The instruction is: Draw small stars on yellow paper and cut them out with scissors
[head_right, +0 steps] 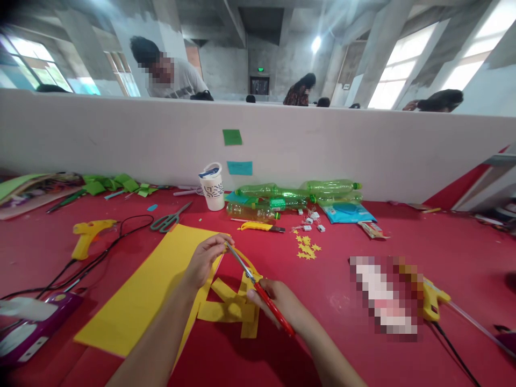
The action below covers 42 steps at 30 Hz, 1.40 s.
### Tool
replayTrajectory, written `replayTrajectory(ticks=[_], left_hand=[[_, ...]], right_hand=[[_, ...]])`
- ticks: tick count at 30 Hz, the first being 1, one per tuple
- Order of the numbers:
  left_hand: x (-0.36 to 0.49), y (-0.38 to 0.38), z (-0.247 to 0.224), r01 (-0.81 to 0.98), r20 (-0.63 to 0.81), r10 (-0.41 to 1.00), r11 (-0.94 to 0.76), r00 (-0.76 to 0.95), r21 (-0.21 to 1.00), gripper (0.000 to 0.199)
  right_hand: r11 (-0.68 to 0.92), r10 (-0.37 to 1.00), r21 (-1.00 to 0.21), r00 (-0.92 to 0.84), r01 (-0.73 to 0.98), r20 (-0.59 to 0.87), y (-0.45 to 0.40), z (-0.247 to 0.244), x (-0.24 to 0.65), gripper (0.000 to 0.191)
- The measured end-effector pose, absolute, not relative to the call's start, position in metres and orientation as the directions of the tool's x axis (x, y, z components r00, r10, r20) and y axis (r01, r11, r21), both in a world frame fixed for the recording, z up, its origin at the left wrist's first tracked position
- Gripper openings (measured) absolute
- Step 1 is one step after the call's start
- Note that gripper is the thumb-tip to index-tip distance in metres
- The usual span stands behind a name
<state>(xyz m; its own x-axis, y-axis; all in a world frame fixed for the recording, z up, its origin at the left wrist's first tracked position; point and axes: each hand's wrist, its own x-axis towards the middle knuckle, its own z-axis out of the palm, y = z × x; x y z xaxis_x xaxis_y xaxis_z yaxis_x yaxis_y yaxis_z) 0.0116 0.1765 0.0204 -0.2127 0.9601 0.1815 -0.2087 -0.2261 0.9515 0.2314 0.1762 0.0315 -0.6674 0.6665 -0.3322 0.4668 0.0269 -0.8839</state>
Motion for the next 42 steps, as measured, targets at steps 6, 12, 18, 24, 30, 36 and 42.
replayTrajectory(ticks=[6, 12, 18, 24, 30, 36, 42], left_hand=[[0.009, 0.176, 0.021, -0.188, 0.194, 0.964, -0.228, -0.181, 0.955, 0.009], [0.008, 0.177, 0.018, -0.189, 0.166, 0.97, -0.199, -0.176, 0.962, 0.009], [0.013, 0.177, 0.018, -0.148, 0.155, 0.975, -0.179, -0.161, 0.973, 0.012], [0.012, 0.181, 0.012, -0.306, 0.102, 0.953, -0.192, -0.285, 0.933, 0.006], [0.011, 0.18, 0.016, -0.272, 0.116, 0.945, -0.204, -0.307, 0.941, 0.009], [0.012, 0.177, 0.022, -0.273, 0.149, 0.953, -0.222, -0.264, 0.936, 0.014], [0.011, 0.177, 0.023, -0.248, 0.155, 0.953, -0.221, -0.261, 0.943, 0.015]], right_hand=[[-0.004, 0.668, -0.885, -0.658, 0.465, -0.348, 0.176, 0.026, 0.233, 0.041], [-0.063, 0.656, -0.893, -0.655, 0.447, -0.374, 0.174, 0.026, 0.231, 0.042], [-0.109, 0.677, -0.899, -0.631, 0.423, -0.379, 0.173, 0.027, 0.225, 0.042], [-0.106, 0.689, -0.89, -0.612, 0.443, -0.387, 0.173, 0.029, 0.226, 0.041], [-0.086, 0.678, -0.894, -0.632, 0.439, -0.376, 0.173, 0.029, 0.227, 0.042], [-0.058, 0.644, -0.885, -0.66, 0.462, -0.387, 0.174, 0.034, 0.228, 0.043], [0.004, 0.652, -0.885, -0.672, 0.466, -0.351, 0.175, 0.037, 0.229, 0.043]])
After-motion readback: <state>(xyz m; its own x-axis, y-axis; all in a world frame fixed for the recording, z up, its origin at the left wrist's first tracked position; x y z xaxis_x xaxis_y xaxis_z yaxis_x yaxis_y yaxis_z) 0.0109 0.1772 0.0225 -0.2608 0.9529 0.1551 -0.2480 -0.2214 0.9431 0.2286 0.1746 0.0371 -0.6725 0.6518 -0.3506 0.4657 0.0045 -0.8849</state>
